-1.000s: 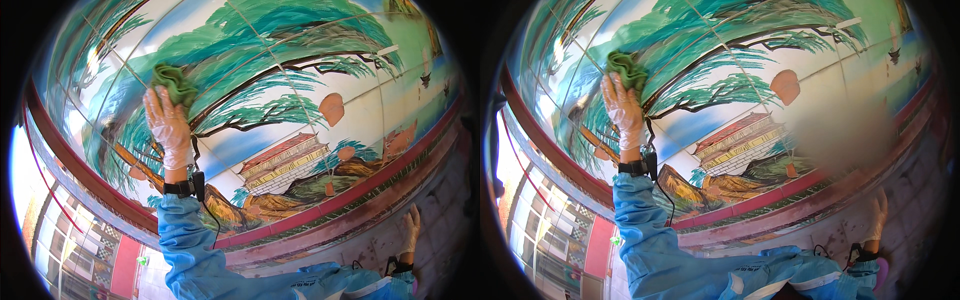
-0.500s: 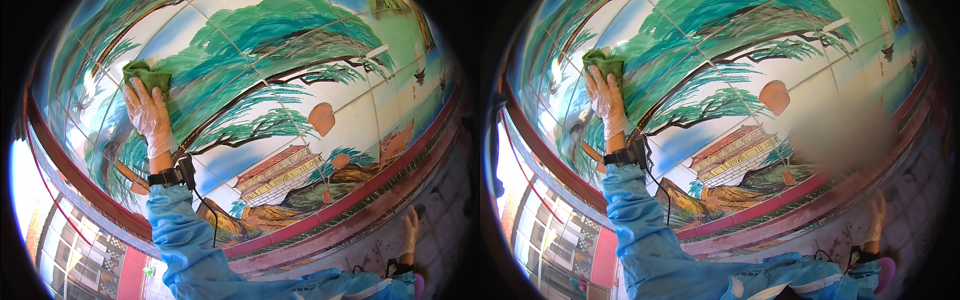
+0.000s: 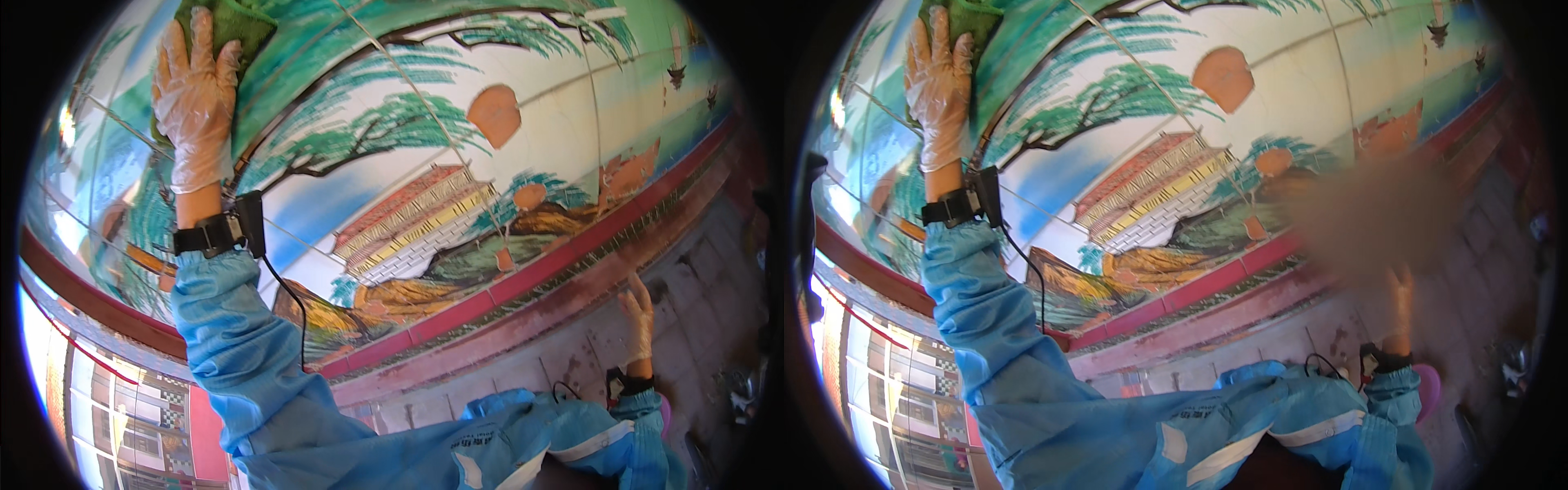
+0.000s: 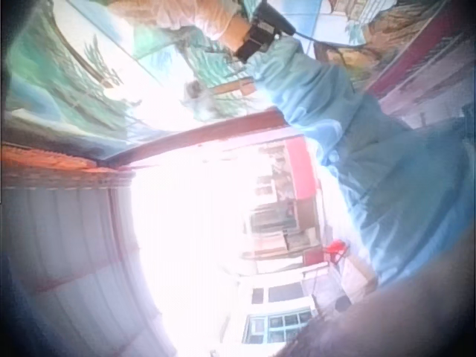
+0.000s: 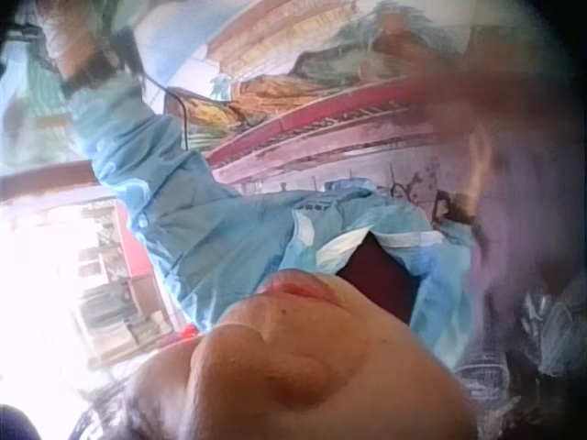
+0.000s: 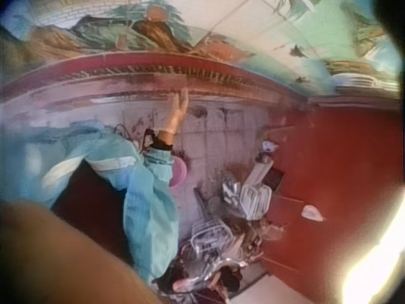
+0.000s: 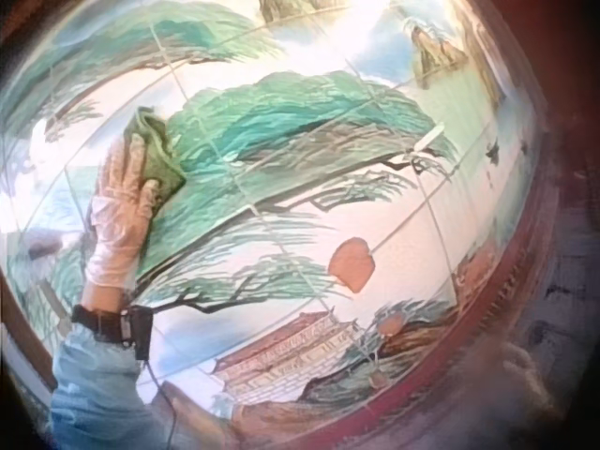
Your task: The person wipes a painted wall with a green cloth, moving methodically across different sections of the mural. They use both hands to hold the cloth and occasionally adjust their position to reach higher areas.
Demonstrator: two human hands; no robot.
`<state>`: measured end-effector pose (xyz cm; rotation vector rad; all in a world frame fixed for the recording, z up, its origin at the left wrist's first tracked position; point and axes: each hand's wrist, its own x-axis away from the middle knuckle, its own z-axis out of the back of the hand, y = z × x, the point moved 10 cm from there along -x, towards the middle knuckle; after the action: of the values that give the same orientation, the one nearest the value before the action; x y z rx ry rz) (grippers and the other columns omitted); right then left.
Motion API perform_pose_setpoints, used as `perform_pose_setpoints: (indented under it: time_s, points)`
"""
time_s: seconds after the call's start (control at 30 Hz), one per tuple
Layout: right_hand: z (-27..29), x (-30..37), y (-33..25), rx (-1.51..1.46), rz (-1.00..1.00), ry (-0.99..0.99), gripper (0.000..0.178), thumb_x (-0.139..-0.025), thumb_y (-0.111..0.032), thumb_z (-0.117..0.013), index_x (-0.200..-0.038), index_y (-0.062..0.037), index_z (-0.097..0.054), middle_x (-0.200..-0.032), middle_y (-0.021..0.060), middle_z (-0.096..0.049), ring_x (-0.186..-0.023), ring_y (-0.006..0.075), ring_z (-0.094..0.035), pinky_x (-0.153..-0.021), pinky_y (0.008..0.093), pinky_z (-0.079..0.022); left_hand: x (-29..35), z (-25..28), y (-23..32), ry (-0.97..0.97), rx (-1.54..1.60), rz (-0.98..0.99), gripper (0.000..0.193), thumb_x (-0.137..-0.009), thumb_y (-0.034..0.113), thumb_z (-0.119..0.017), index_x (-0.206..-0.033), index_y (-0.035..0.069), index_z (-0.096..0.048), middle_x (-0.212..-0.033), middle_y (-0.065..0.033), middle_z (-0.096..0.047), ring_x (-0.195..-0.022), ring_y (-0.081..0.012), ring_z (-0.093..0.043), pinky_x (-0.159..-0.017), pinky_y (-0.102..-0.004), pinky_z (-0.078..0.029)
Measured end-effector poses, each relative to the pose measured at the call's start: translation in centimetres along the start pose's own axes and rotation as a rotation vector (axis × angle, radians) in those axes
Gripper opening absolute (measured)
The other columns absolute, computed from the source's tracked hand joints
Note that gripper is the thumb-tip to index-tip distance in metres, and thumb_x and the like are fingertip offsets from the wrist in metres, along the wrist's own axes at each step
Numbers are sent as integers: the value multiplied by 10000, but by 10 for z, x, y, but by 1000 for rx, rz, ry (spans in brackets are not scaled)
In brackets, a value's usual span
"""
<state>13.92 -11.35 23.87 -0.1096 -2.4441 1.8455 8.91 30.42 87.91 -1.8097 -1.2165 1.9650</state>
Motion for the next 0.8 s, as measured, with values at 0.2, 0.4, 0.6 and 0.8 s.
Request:
perform_pose_setpoints:
  time_s: [0.2,0.4,0.6,0.8]
  points:
    - [-10,11,-13,-40,-23,44,543,-969,-260,-596,-1458,-71,-453,-1459,49,-490,-1197,163,-550,-1020,309,-436,30,2,64,-182,74,-12,667,-884,305,-596,-1506,168,-396,-1544,-167,-350,-1363,-403,-370,-1130,-485,-302]
    - [-11,25,-32,7,-107,115,555,-963,-318,-593,-1453,-92,-468,-1461,47,-493,-1205,170,-545,-1051,335,-402,76,10,126,-286,123,-45,674,-882,355,-606,-1501,176,-407,-1566,-168,-320,-1393,-400,-340,-1123,-534,-275]
    - [-4,30,-45,100,-84,151,560,-961,-321,-594,-1447,-72,-470,-1452,69,-499,-1195,196,-557,-1037,343,-401,120,6,176,-340,77,-156,644,-883,320,-610,-1484,173,-430,-1551,-158,-346,-1398,-386,-343,-1125,-524,-273]
    - [7,38,-53,102,-47,173,528,-967,-290,-587,-1431,-60,-487,-1436,80,-511,-1197,201,-560,-1042,344,-404,180,2,226,-470,255,-90,661,-896,580,-538,-1502,381,-367,-1610,-17,-275,-1490,-218,-227,-1203,-417,-113]
